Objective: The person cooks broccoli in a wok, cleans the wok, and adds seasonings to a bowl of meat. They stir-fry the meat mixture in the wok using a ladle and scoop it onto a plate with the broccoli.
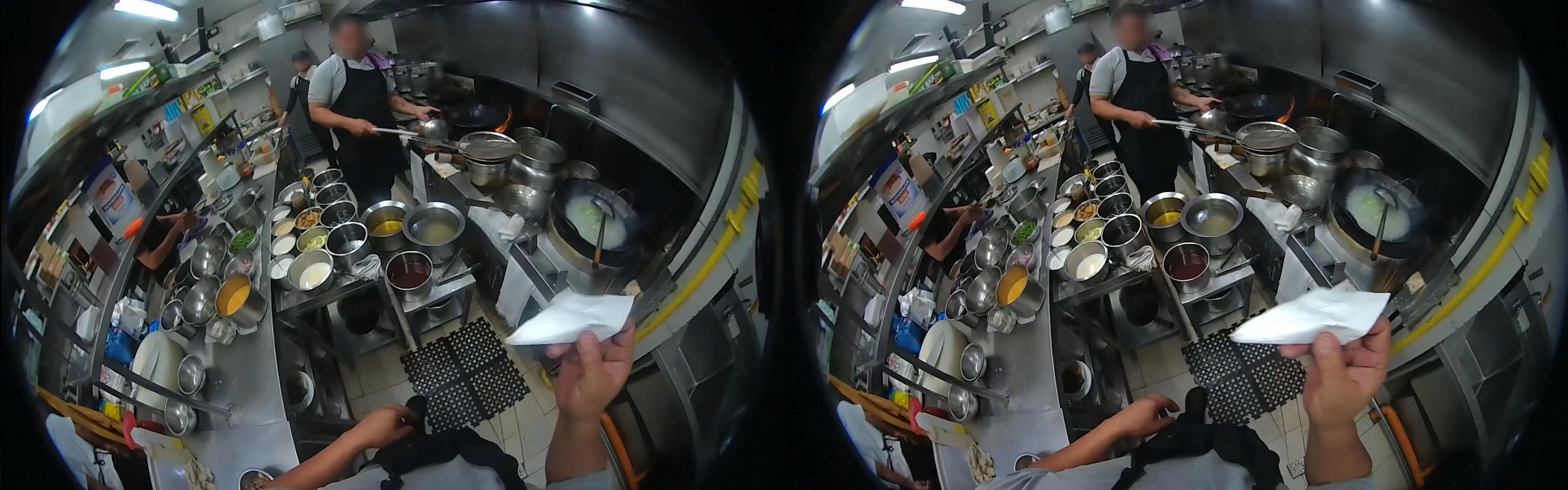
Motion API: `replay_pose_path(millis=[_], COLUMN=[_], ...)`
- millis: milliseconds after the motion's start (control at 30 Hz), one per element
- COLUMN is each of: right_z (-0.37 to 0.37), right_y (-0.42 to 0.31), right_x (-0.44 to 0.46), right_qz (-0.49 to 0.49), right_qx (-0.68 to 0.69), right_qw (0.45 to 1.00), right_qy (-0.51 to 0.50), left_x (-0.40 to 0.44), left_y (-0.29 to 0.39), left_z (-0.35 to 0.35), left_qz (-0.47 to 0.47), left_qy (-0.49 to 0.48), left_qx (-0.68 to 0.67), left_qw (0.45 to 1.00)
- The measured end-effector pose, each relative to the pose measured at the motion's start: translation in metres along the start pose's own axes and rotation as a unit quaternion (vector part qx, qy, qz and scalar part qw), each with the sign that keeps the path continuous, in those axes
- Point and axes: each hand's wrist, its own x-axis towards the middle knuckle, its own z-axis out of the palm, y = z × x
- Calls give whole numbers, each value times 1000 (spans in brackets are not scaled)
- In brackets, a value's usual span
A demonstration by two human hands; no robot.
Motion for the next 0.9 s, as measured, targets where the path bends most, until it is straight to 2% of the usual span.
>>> replay_pose_path(millis=[67,100,167,200,233,267,300,333,367,433,467,533,600,767,900], right_z=[-17,-50,-74,-88,-103,-121,-139,-153,-167,-190,-201,-209,-221,-227,-228], right_y=[5,-40,-34,-37,-42,-47,-53,-58,-61,-69,-75,-92,-97,-102,-114], right_x=[-4,-17,-32,-35,-45,-57,-68,-81,-96,-123,-140,-168,-200,-250,-284], right_qz=[14,44,77,88,89,146,201,202,219,231,244,263,261,249,245], right_qx=[-57,-87,-128,-169,-174,-219,-264,-270,-293,-322,-347,-387,-391,-375,-400], right_qw=[994,991,980,970,968,950,927,924,906,881,857,813,792,758,691], right_qy=[92,96,134,153,160,167,172,180,211,259,291,347,388,472,550], left_x=[13,-7,3,18,14,-1,-14,-29,-42,-77,-92,-108,-105,-85,-64], left_y=[-7,30,32,31,51,84,114,135,151,209,231,277,311,367,399], left_z=[-9,31,-25,-51,-91,-137,-177,-202,-246,-298,-311,-327,-327,-307,-275], left_qz=[102,97,106,146,181,193,145,101,316,488,535,601,642,690,733], left_qy=[21,-8,-82,-42,38,141,219,352,406,512,527,513,465,382,314], left_qx=[38,6,-34,-27,2,38,-15,-111,-132,-18,34,134,198,258,248], left_qw=[994,995,990,988,983,970,965,924,847,706,659,598,576,558,550])
